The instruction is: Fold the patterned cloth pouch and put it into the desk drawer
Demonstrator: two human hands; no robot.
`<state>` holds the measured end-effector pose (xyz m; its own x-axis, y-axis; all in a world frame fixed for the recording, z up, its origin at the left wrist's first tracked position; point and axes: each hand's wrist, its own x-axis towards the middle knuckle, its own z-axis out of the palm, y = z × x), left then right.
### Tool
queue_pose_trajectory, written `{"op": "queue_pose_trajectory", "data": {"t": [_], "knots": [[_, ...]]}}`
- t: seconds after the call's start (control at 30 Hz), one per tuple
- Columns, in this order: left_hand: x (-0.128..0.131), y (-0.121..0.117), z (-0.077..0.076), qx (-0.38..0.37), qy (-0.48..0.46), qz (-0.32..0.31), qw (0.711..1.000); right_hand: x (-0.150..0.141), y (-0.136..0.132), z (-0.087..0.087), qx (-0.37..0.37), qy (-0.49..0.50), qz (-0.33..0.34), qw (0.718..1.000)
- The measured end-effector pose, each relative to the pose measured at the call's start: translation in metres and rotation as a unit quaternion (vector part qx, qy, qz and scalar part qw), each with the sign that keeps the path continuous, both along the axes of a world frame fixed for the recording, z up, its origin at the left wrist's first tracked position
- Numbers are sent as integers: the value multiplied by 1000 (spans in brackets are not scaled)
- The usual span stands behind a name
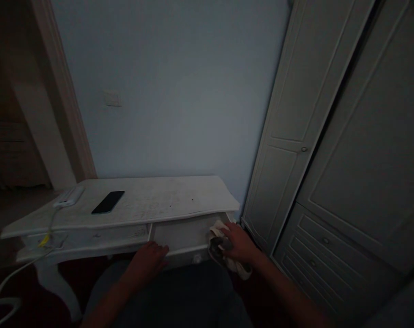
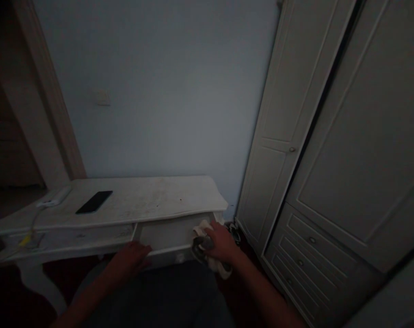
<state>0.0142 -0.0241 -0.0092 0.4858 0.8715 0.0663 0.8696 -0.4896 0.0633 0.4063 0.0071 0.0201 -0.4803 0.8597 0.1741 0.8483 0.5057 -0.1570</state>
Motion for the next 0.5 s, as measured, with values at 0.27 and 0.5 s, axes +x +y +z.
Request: {"op": "queue_pose_trajectory", "data": {"t": [0.27,0.5], "knots": [[-23,3,-20,94,-115,-57,987,-6,-7,-13,75,16,15,997],[-22,7,-32,110,-141,-64,982,-101,-16,-9,81,21,58,995]]}}
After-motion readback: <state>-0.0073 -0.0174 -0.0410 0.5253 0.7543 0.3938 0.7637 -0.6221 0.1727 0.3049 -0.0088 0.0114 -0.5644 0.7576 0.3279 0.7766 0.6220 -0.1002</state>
